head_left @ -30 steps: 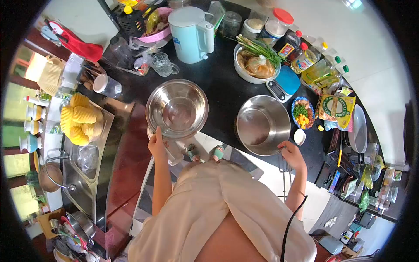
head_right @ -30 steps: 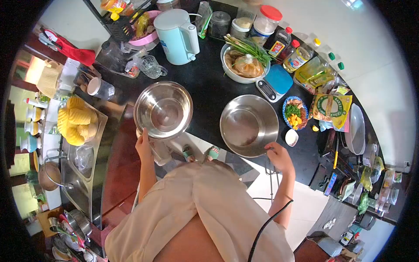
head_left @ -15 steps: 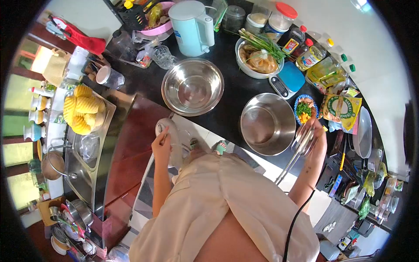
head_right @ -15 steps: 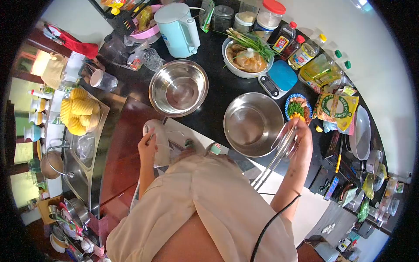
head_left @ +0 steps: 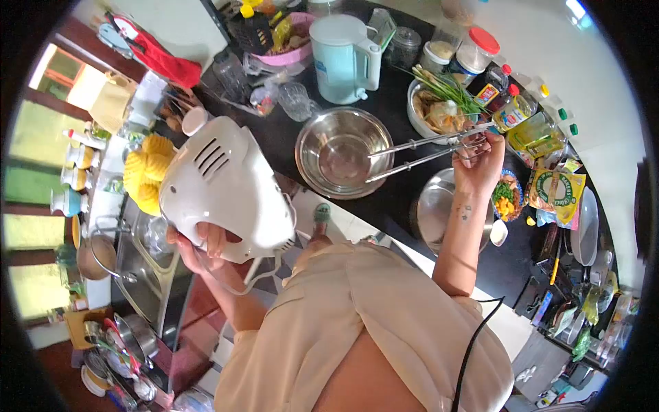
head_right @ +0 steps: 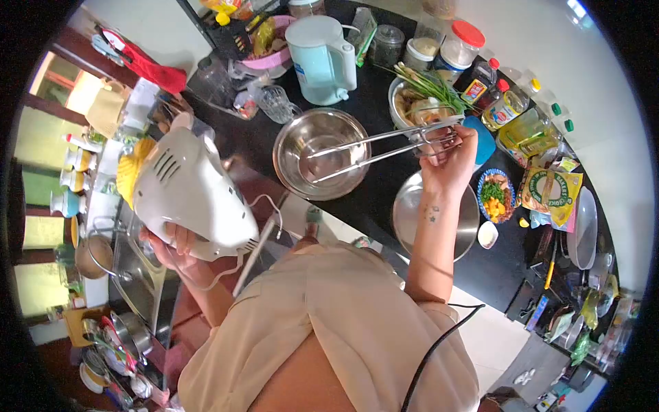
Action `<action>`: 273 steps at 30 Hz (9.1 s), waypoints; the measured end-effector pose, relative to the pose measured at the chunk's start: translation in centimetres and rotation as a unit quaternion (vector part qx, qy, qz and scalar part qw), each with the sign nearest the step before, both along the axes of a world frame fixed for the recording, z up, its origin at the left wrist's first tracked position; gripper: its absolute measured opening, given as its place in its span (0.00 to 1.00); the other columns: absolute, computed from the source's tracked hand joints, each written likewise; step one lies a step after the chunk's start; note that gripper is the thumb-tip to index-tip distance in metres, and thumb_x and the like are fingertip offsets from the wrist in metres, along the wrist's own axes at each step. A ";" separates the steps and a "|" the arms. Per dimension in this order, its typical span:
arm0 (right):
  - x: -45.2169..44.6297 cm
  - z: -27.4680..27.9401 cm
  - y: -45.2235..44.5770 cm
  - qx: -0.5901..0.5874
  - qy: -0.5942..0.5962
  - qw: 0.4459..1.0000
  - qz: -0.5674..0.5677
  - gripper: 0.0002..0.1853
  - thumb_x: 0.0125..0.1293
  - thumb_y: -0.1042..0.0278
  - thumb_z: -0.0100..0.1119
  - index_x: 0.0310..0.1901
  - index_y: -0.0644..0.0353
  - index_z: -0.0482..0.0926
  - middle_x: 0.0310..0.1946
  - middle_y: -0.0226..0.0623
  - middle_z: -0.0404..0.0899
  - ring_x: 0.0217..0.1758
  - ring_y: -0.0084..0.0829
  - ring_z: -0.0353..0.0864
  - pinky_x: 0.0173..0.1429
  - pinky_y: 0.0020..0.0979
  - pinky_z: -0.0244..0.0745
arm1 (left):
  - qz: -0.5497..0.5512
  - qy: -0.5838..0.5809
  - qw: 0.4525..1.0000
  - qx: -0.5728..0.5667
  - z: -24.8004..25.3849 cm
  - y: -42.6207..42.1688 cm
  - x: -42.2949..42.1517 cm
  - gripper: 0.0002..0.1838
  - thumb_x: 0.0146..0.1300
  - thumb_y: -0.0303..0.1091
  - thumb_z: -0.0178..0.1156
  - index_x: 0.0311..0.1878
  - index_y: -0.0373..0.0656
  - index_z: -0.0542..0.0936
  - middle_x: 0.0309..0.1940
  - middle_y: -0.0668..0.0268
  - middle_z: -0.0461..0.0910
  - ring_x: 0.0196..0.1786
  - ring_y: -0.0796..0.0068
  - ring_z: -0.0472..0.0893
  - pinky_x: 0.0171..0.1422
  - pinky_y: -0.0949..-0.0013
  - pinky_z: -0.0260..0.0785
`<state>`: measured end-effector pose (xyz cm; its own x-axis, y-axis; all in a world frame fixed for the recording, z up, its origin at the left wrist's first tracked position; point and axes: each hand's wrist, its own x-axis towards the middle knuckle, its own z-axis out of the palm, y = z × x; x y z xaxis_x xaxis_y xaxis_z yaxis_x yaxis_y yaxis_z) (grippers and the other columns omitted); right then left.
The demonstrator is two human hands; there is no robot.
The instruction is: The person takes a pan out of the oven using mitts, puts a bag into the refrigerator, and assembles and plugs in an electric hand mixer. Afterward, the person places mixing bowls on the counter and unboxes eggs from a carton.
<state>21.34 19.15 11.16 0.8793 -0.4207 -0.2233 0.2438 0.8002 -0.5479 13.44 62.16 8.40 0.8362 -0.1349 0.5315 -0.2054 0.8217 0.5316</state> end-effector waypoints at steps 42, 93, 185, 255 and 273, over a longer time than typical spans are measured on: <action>4.6 7.9 13.0 -0.549 -0.172 0.817 -0.042 0.26 0.51 0.73 0.40 0.55 0.65 0.68 0.25 0.31 0.71 0.22 0.16 0.62 0.25 0.18 0.54 | -0.434 0.114 0.877 -0.172 -3.7 -1.9 18.6 0.35 0.53 0.49 0.61 0.60 0.44 0.59 0.49 0.50 0.70 0.15 0.69 0.74 0.15 0.70 0.64; 2.9 12.8 9.0 -0.749 -0.306 0.562 -0.172 0.26 0.66 0.52 0.37 0.42 0.68 0.78 0.48 0.52 0.76 0.53 0.42 0.72 0.62 0.39 0.56 | -0.387 0.089 0.905 -0.154 -1.7 -2.9 17.2 0.20 0.42 0.37 0.68 0.34 0.42 0.69 0.28 0.55 0.72 0.13 0.71 0.72 0.15 0.73 0.59; 21.1 26.3 -6.9 -0.789 0.256 0.534 -0.164 0.36 0.65 0.32 0.32 0.58 0.55 0.70 0.14 0.33 0.71 0.16 0.24 0.70 0.23 0.26 0.66 | 0.030 -0.203 0.849 0.488 12.8 11.4 10.6 0.06 0.45 0.25 0.63 0.29 0.39 0.84 0.34 0.50 0.79 0.29 0.62 0.78 0.33 0.68 0.66; 17.7 4.4 17.8 -0.728 -0.106 0.468 0.489 0.45 0.40 0.43 0.73 0.58 0.63 0.68 0.56 0.47 0.70 0.60 0.42 0.69 0.63 0.37 0.62 | -0.252 0.163 0.924 0.236 -6.9 4.6 26.5 0.34 0.40 0.41 0.73 0.50 0.31 0.76 0.33 0.63 0.81 0.33 0.83 0.77 0.38 0.79 0.66; 12.9 -5.2 27.2 -0.844 0.057 0.452 0.283 0.41 0.35 0.54 0.69 0.56 0.54 0.69 0.38 0.45 0.76 0.35 0.46 0.80 0.39 0.40 0.76 | 0.269 0.204 0.821 0.460 -11.2 4.4 23.5 0.13 0.67 0.32 0.48 0.35 0.33 0.78 0.35 0.61 0.81 0.39 0.78 0.77 0.47 0.73 0.67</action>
<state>34.23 46.38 5.99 0.9760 0.2086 -0.0628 0.1541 -0.8649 -0.4777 36.98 66.52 -2.75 0.9895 0.1248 0.0730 -0.0582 -0.1183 0.9913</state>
